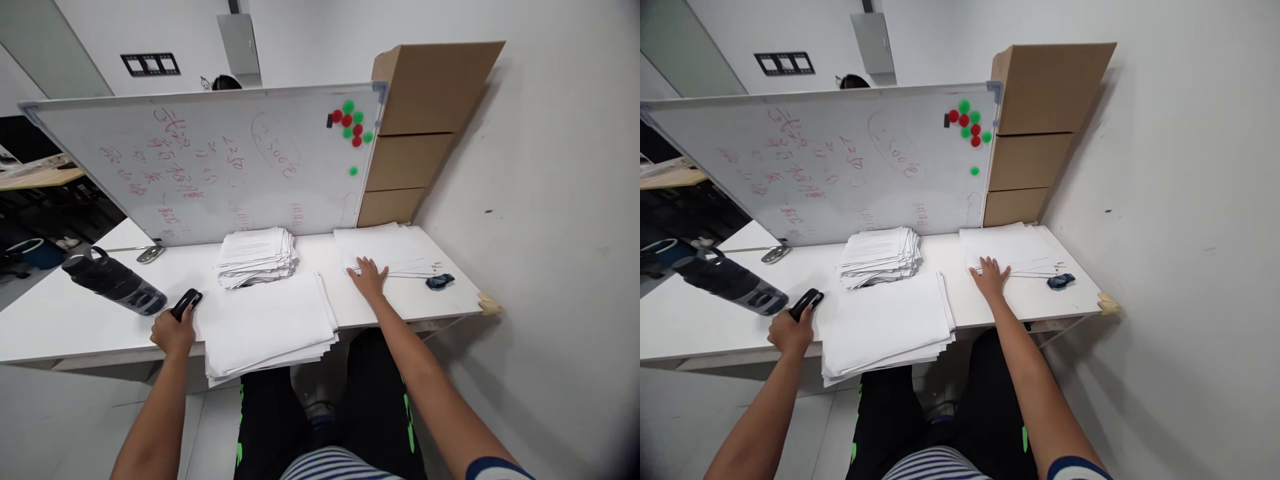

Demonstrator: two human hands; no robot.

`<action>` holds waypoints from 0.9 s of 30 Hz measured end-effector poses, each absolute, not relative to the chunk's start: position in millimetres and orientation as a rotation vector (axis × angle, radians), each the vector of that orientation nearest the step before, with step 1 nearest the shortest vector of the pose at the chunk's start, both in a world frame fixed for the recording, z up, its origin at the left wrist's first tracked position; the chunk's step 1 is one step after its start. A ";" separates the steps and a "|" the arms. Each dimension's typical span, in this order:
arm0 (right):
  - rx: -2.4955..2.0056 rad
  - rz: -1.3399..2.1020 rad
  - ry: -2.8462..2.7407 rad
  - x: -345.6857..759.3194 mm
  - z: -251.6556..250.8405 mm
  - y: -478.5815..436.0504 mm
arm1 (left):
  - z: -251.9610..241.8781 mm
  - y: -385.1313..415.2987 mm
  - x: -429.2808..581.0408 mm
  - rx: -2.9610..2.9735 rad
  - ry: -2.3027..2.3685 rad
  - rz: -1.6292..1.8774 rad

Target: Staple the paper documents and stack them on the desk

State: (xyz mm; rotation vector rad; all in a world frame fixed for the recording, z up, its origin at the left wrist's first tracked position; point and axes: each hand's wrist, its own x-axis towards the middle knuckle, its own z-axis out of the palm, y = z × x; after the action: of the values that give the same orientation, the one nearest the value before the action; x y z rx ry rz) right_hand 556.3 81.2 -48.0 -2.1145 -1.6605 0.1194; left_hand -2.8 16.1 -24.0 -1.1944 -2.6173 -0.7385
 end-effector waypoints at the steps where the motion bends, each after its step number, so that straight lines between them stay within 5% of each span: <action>1: -2.104 0.095 -1.656 556.2 -49.4 81.1 | -24.3 15.9 -2.7 -1.197 -2.610 -0.730; 27: -1.942 0.105 -1.452 565.8 -60.7 87.7 | -27.3 16.4 -3.5 -1.227 -2.573 -0.763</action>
State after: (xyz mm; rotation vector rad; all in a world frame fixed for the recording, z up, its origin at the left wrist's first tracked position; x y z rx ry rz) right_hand 565.8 87.7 -60.7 -1.9423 -1.4520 0.1046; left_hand -3.5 16.4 -27.3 -1.2275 -2.5726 -0.7630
